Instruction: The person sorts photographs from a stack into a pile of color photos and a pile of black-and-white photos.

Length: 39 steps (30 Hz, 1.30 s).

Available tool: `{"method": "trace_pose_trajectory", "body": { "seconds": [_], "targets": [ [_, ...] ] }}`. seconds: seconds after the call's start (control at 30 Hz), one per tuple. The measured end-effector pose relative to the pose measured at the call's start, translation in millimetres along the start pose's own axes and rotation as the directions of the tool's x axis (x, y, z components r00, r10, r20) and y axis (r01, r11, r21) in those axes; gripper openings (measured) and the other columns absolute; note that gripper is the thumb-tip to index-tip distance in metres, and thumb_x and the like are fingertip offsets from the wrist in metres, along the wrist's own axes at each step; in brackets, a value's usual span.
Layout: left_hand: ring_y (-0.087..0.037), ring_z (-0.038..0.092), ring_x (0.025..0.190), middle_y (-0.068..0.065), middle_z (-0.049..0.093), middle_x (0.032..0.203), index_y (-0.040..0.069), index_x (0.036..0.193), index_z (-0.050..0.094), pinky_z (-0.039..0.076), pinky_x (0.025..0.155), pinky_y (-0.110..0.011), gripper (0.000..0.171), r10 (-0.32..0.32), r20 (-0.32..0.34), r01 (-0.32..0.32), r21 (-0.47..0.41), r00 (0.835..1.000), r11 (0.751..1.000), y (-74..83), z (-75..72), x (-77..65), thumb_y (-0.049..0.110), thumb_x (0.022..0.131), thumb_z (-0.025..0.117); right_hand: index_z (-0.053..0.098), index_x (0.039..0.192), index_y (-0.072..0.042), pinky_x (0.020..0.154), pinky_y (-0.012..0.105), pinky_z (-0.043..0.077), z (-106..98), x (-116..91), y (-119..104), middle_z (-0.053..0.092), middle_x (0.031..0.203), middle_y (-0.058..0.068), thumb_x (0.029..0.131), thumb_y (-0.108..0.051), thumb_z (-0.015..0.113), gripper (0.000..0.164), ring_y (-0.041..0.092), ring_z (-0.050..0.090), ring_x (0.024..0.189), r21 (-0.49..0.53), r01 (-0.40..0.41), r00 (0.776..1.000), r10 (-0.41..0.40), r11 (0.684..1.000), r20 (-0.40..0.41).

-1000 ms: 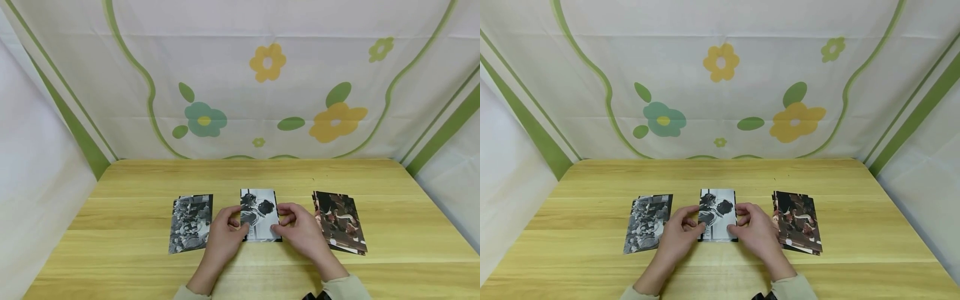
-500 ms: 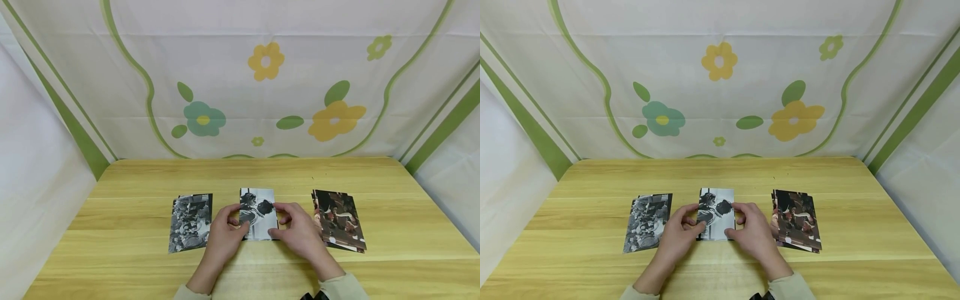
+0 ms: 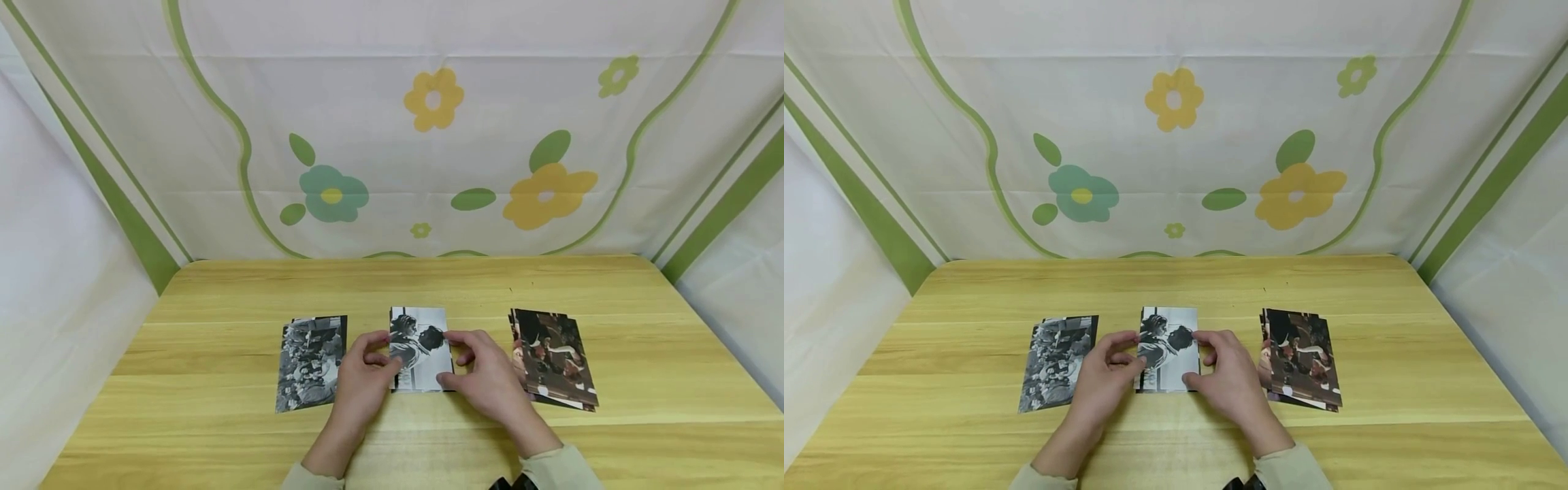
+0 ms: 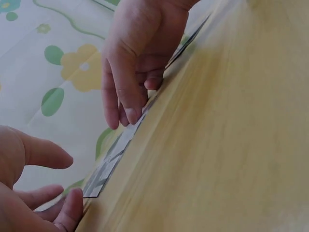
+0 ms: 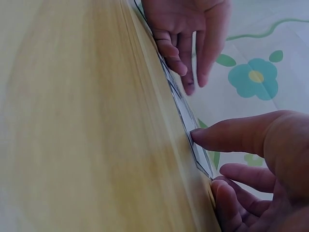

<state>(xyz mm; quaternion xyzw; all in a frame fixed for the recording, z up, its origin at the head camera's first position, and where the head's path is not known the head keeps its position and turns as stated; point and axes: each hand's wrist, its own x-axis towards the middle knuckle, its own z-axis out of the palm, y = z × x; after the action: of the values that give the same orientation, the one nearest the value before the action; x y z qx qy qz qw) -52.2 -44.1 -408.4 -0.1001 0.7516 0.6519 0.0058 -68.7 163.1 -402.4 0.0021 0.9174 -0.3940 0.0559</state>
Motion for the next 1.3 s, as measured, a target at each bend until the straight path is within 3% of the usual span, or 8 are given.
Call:
{"method": "trace_pose_trajectory", "body": {
  "seconds": [0.2, 0.4, 0.73, 1.0, 1.3],
  "targets": [
    [-0.016, 0.065, 0.096, -0.018, 0.068, 0.144, 0.002, 0.143, 0.062, 0.054, 0.081, -0.027, 0.053, -0.016, 0.013, 0.016, 0.009, 1.000, 1.000, 0.7, -0.8, -1.1, 0.006, 0.092, 0.079, 0.070, 0.141, -0.019, 0.079, 0.030, 0.048, 0.3, 0.6, -0.6, 0.068, 0.117, -0.002, 0.074, -0.017, 0.097, 0.072, 0.012, 0.059, 0.095, 0.000, 0.004, 1.000, -0.004, 1.000, 0.004],
    [-0.016, 0.061, 0.094, -0.022, 0.064, 0.146, -0.001, 0.147, 0.055, 0.052, 0.079, -0.023, 0.059, 0.005, 0.046, -0.003, -0.047, 0.999, 0.999, 0.2, -1.7, -1.1, 0.004, 0.093, 0.078, 0.070, 0.140, -0.018, 0.080, 0.031, 0.048, -0.7, -1.2, -1.1, 0.068, 0.117, -0.001, 0.073, -0.018, 0.099, 0.073, 0.012, 0.059, 0.094, -0.002, 0.033, 0.999, -0.033, 0.999, 0.000],
    [-0.015, 0.060, 0.097, -0.020, 0.066, 0.142, 0.000, 0.143, 0.058, 0.052, 0.081, -0.020, 0.054, -0.002, 0.019, 0.005, -0.138, 1.000, 0.990, -0.1, -0.9, -0.9, -0.001, 0.091, 0.077, 0.070, 0.140, -0.019, 0.078, 0.030, 0.047, -0.1, -0.9, -0.1, 0.067, 0.117, -0.001, 0.074, -0.017, 0.098, 0.072, 0.012, 0.059, 0.094, -0.005, 0.034, 0.999, -0.034, 0.999, -0.002],
    [-0.017, 0.058, 0.099, -0.017, 0.065, 0.126, 0.000, 0.139, 0.063, 0.052, 0.081, -0.019, 0.049, -0.007, 0.002, 0.008, -0.107, 1.000, 0.994, -1.2, 0.2, -0.8, -0.003, 0.091, 0.076, 0.070, 0.141, -0.021, 0.082, 0.029, 0.048, 0.9, 0.1, -0.3, 0.068, 0.121, -0.003, 0.075, -0.015, 0.096, 0.071, 0.012, 0.060, 0.096, 0.003, 0.014, 1.000, -0.014, 1.000, 0.001],
    [-0.018, 0.064, 0.098, -0.017, 0.068, 0.114, -0.001, 0.136, 0.066, 0.056, 0.080, -0.018, 0.045, 0.018, 0.001, -0.018, -0.056, 1.000, 0.998, -2.8, -1.7, 1.4, -0.007, 0.092, 0.071, 0.068, 0.143, -0.020, 0.083, 0.029, 0.049, 0.5, 0.8, 0.3, 0.070, 0.126, -0.004, 0.076, -0.015, 0.096, 0.073, 0.011, 0.061, 0.098, 0.014, 0.007, 1.000, -0.007, 1.000, 0.010]
  ]
}}
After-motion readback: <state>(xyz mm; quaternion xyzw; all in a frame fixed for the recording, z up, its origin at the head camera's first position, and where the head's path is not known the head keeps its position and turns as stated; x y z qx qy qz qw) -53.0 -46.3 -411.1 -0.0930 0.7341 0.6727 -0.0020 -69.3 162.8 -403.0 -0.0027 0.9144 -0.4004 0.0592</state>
